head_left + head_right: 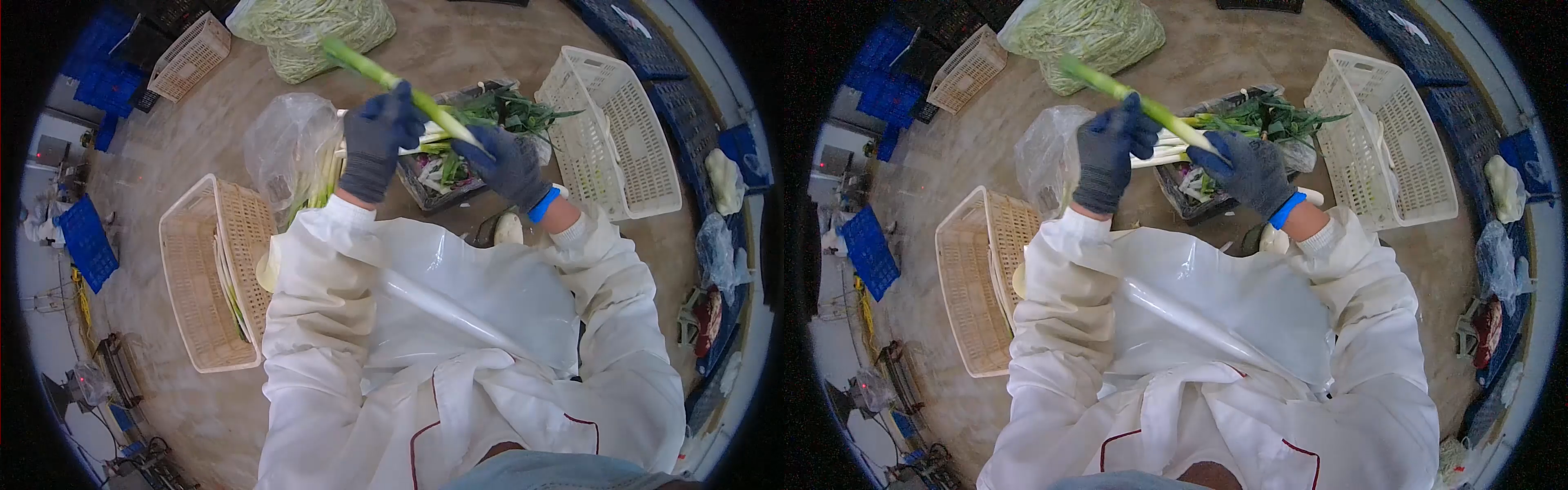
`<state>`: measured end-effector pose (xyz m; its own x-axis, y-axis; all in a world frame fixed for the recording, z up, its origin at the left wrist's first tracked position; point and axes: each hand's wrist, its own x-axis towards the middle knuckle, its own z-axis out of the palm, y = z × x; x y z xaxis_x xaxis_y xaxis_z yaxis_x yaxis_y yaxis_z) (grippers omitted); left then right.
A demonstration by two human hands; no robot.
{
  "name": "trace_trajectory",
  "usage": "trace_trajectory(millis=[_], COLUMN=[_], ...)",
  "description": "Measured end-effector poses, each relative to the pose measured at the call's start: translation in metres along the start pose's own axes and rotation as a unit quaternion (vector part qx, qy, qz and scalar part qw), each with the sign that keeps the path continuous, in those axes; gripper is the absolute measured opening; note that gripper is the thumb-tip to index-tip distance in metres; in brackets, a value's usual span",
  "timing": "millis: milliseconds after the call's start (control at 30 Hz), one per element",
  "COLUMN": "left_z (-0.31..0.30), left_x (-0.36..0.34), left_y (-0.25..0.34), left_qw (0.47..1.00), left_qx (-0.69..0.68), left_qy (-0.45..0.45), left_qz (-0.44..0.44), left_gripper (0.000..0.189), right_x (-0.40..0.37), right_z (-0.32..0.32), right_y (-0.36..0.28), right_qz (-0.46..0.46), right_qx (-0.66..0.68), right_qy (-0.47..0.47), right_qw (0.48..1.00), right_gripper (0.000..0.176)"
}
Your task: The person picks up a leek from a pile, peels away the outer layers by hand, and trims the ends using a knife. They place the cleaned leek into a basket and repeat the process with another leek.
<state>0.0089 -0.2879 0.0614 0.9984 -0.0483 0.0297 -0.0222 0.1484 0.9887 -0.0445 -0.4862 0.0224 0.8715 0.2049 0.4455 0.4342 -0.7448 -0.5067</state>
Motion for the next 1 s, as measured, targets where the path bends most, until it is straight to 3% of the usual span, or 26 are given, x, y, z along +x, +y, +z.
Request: trace_trajectory(millis=[33,133,233,267,333,467,633,733,833,1000], left_z=[-0.004,-0.022,-0.008,-0.002,-0.002,-0.002,0.007,0.006,0.007,0.004], left_x=[0.003,0.012,0.002,-0.003,-0.003,-0.003,-0.004,-0.005,-0.001,-0.004], left_y=[0.003,0.007,0.009,0.005,0.005,0.001,-0.012,-0.009,-0.012,-0.009], left_qw=[0.996,0.999,0.997,0.988,0.979,0.982,0.989,0.978,0.969,0.981], left_qx=[-0.089,-0.051,0.010,-0.017,0.023,0.036,-0.055,0.044,-0.164,-0.122], left_qy=[0.000,-0.001,-0.052,-0.123,-0.200,-0.186,-0.137,-0.162,-0.182,-0.143], left_qz=[-0.014,-0.007,-0.047,-0.089,-0.013,0.016,0.019,0.123,-0.016,-0.041], left_gripper=[0.037,0.038,0.039,0.040,0.041,0.039,0.037,0.038,0.041,0.044], right_x=[0.002,0.003,0.004,0.004,0.002,0.004,0.005,0.005,0.008,0.007], right_z=[-0.001,0.000,-0.002,-0.002,-0.003,-0.005,-0.006,-0.008,-0.010,-0.007], right_y=[0.004,0.013,0.009,0.005,-0.004,-0.011,-0.009,-0.004,0.000,-0.004], right_qz=[-0.011,-0.018,-0.025,-0.028,-0.032,-0.054,-0.049,-0.054,-0.069,-0.085], right_qx=[-0.016,-0.038,-0.050,-0.054,-0.127,-0.231,-0.207,-0.206,-0.241,-0.300], right_qy=[0.012,0.043,0.069,0.077,0.077,0.086,0.080,0.087,0.096,0.082], right_qw=[1.000,0.998,0.996,0.995,0.988,0.968,0.974,0.973,0.963,0.947], right_gripper=[0.033,0.036,0.036,0.037,0.036,0.036,0.041,0.044,0.047,0.053])
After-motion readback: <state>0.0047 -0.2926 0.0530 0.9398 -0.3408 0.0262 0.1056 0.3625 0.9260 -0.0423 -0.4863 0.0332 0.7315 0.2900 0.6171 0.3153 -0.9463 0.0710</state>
